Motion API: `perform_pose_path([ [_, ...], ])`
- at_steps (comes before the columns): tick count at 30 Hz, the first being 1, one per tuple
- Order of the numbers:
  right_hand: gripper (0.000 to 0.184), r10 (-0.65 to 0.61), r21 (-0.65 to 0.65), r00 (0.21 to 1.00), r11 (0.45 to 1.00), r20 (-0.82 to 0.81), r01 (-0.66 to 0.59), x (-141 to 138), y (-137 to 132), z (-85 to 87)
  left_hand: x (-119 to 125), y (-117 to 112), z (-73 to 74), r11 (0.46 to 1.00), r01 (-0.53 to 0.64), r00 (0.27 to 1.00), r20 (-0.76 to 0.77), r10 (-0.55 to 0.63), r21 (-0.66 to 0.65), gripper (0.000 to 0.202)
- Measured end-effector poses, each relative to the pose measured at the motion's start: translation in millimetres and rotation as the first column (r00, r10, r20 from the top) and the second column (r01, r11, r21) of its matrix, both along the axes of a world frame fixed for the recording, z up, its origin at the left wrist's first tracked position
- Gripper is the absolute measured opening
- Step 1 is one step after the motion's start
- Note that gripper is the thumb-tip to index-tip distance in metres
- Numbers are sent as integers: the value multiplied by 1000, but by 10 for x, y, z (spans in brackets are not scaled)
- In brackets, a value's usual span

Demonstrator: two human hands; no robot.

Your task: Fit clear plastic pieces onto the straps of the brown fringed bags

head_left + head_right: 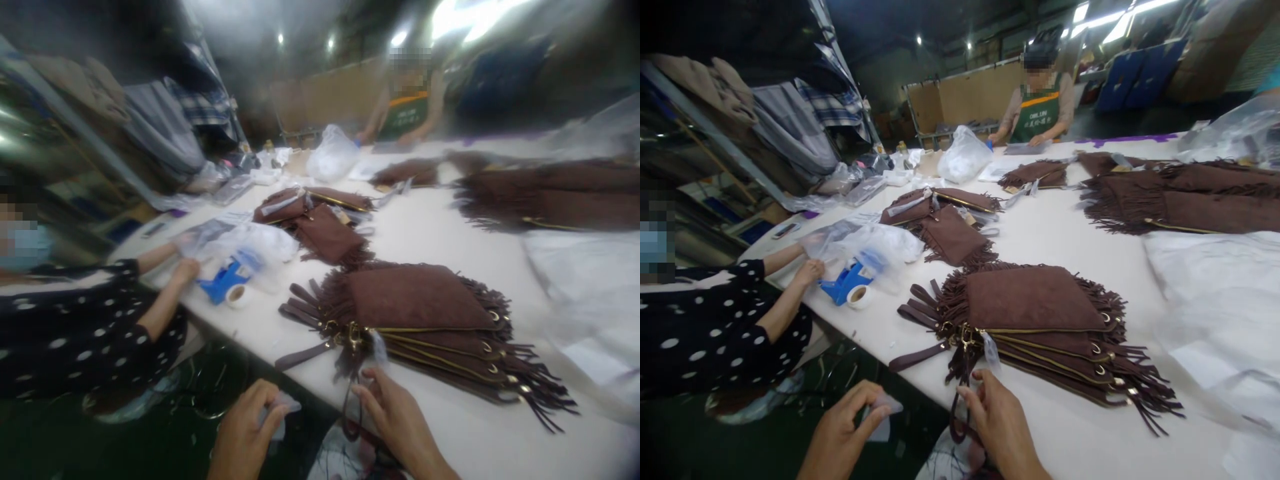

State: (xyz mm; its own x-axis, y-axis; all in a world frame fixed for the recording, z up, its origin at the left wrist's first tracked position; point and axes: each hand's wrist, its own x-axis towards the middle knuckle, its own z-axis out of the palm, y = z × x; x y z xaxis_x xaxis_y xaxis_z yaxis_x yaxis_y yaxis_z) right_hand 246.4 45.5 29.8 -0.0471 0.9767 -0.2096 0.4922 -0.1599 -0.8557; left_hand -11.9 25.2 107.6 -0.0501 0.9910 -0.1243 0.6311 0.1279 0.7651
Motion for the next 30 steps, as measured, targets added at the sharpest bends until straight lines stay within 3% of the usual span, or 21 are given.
perform_pose_path([
  [3, 30, 39, -31, 999, 999, 30, -38, -176, 124, -29, 94, -46, -2, 999, 53, 999, 5, -53, 2, 15],
  [7, 26, -24, -204, 975, 979, -221, -23, -301, 218, -114, 200, -81, -250, 996, 83, 992, 100, -80, -26, 13],
  [9, 30, -117, -344, 896, 938, -428, -42, -319, 227, -123, 188, -96, -352, 995, 91, 990, 115, -87, -36, 12],
  [12, 30, -248, -454, 707, 883, -663, -116, -343, 206, -98, 126, -114, -410, 994, 97, 986, 139, -89, -57, 12],
  [14, 33, -296, -478, 626, 867, -721, -141, -377, 183, -92, 82, -123, -404, 994, 86, 986, 152, -75, -67, 11],
  [21, 51, -312, -434, 468, 883, -827, -178, -575, 137, -206, -61, -160, -410, 994, 29, 981, 194, -8, -105, 13],
  [23, 61, -315, -435, 466, 883, -827, -176, -622, 134, -205, -97, -176, -439, 993, 8, 979, 204, 16, -118, 14],
  [26, 74, -289, -444, 532, 876, -796, -188, -655, 136, -153, -132, -198, -475, 991, -2, 976, 217, 32, -135, 14],
  [30, 52, -192, -432, 635, 868, -748, -246, -619, 146, -87, -158, -207, -503, 988, -2, 974, 225, 37, -153, 12],
])
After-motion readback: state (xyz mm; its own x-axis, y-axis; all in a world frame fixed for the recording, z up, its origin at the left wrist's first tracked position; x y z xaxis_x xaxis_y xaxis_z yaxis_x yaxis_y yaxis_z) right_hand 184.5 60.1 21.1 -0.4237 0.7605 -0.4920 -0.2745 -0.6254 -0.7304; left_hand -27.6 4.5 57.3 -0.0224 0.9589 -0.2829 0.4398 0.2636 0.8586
